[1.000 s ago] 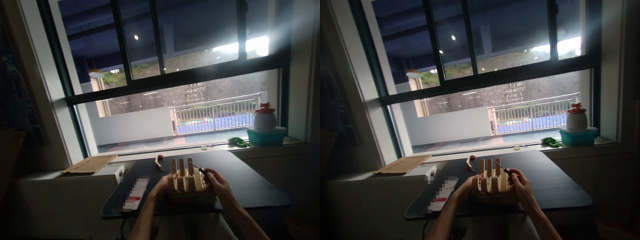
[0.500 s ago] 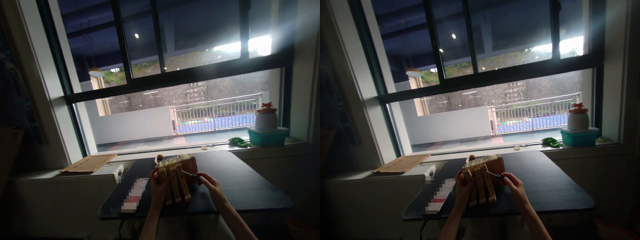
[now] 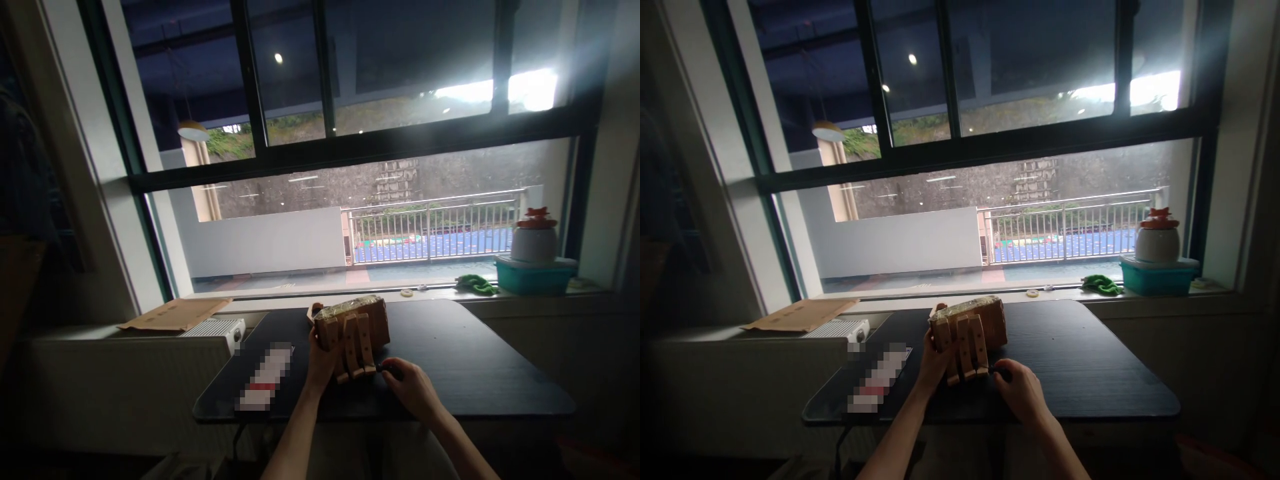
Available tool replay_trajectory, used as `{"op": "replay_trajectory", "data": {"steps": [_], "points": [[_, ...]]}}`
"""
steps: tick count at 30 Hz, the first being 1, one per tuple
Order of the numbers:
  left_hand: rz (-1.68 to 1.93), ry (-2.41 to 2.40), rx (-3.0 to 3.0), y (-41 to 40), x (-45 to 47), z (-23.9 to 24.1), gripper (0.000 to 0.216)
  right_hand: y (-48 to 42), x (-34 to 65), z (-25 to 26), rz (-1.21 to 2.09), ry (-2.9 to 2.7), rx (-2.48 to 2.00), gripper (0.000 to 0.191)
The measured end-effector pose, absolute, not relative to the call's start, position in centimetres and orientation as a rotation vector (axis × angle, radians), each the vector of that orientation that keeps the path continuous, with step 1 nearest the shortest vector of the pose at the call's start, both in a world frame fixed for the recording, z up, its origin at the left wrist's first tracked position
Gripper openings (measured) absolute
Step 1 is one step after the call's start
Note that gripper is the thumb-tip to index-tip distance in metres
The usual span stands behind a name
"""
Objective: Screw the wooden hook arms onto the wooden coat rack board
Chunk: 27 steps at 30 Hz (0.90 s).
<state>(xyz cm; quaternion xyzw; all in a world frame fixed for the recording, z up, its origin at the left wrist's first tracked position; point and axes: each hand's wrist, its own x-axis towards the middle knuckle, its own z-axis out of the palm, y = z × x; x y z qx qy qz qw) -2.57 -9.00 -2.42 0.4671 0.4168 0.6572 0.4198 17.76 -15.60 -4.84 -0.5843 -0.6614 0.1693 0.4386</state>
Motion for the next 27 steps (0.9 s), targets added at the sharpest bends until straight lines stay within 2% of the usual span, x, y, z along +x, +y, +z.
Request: {"op": "replay_trajectory", "data": {"steps": [7,14,27], "points": [[1.641,1.097,1.197,-9.2,-2.7,-2.4,0.068,-17.1,18.2,-5.2,0.278,-1.542,-1.287,0.032],[1.612,1.028,1.231,-9.3,-2.6,-2.4,0.066,-16.6,18.2,-5.3,0.301,-1.625,-1.257,0.037],[1.614,1.035,1.279,-8.9,-2.6,-3.1,0.064,-16.6,18.2,-6.3,0.185,-1.566,-1.253,0.031]]}}
